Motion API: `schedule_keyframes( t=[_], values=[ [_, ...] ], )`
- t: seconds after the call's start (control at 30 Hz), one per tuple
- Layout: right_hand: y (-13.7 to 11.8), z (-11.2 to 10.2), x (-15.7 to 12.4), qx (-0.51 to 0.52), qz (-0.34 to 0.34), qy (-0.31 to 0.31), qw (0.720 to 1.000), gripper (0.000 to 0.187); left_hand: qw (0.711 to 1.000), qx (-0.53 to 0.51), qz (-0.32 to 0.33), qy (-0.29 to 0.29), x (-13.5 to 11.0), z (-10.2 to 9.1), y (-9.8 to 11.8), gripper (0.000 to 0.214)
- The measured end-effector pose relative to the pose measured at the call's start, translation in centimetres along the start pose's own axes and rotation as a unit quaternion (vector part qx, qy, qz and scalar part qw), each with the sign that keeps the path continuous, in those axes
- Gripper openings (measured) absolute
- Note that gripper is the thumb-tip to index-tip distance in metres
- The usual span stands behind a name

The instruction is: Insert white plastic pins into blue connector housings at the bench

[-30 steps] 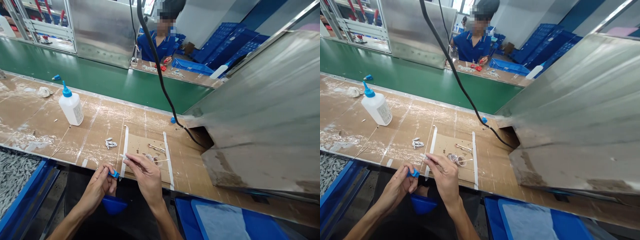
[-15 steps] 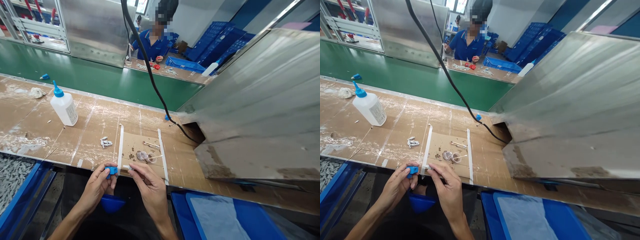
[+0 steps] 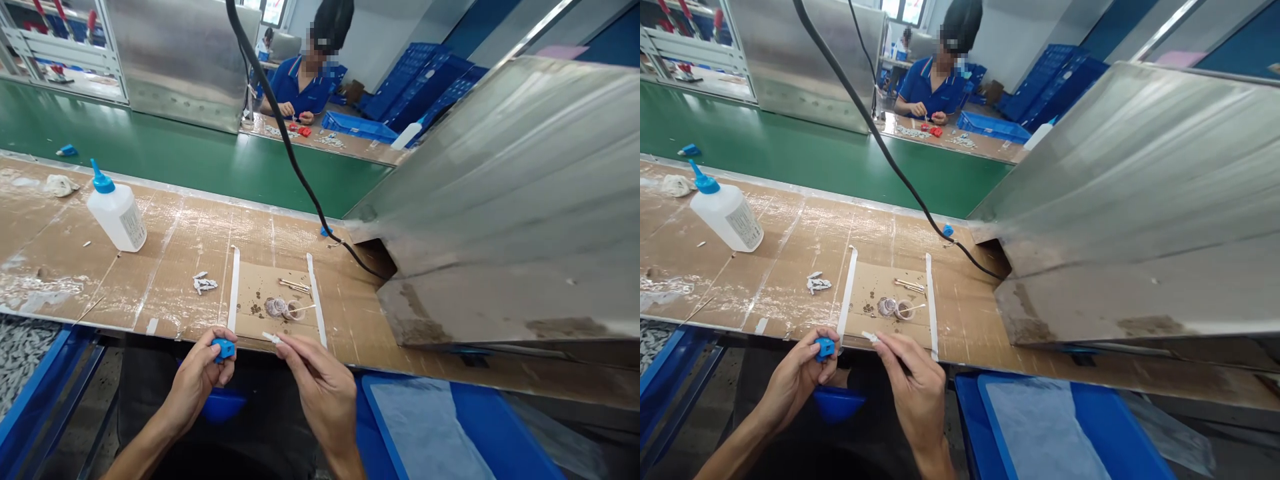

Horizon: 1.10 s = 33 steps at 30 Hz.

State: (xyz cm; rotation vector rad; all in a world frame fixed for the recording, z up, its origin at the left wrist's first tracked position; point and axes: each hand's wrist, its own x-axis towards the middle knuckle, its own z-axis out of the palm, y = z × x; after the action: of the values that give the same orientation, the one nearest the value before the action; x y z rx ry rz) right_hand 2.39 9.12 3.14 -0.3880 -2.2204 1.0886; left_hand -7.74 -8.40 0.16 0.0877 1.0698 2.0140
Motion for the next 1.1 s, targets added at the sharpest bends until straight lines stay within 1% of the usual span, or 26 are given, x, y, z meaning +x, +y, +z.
schedule_keyframes(
  t=[0.07, 0.13, 0.23, 0.37, 0.57, 0.63, 0.8, 1.0, 1.1],
  values=[
    [0.7, -1.2, 1.1, -0.051, -0.034, 0.018, 0.998, 0.013, 1.0, 0.008, -0.002, 0.007, 0.0, 0.0, 0.1, 0.023],
    [1.3, -2.4, 2.7, -0.09, -0.059, 0.008, 0.994, 0.013, 1.0, 0.016, -0.003, 0.016, 0.0, -0.1, 0.1, 0.024],
    [1.6, -3.8, 5.2, -0.135, -0.088, -0.052, 0.986, 0.013, 1.0, 0.013, -0.01, 0.026, 0.2, -0.3, -0.1, 0.023],
    [1.3, -4.1, 7.3, -0.173, -0.118, -0.107, 0.972, 0.011, 1.0, -0.001, -0.015, 0.026, 0.6, -0.1, -0.6, 0.023],
    [1.8, -3.8, 8.1, -0.186, -0.16, -0.154, 0.957, 0.016, 0.999, 0.01, -0.021, 0.024, 0.8, 0.1, -0.6, 0.024],
    [2.1, -3.9, 8.2, -0.208, -0.17, -0.182, 0.946, 0.017, 0.999, 0.016, -0.028, 0.023, 0.9, -0.1, -0.6, 0.023],
    [2.6, -4.1, 8.5, -0.256, -0.19, -0.25, 0.914, 0.028, 0.999, 0.018, -0.037, 0.022, 1.2, -0.3, -0.8, 0.025],
    [2.4, -3.8, 8.6, -0.29, -0.174, -0.308, 0.889, 0.034, 0.999, 0.014, -0.039, 0.023, 1.6, -0.2, -1.0, 0.025],
    [1.9, -3.8, 8.8, -0.296, -0.172, -0.315, 0.885, 0.029, 0.999, 0.015, -0.043, 0.028, 1.6, -0.2, -0.8, 0.027]
  ],
)
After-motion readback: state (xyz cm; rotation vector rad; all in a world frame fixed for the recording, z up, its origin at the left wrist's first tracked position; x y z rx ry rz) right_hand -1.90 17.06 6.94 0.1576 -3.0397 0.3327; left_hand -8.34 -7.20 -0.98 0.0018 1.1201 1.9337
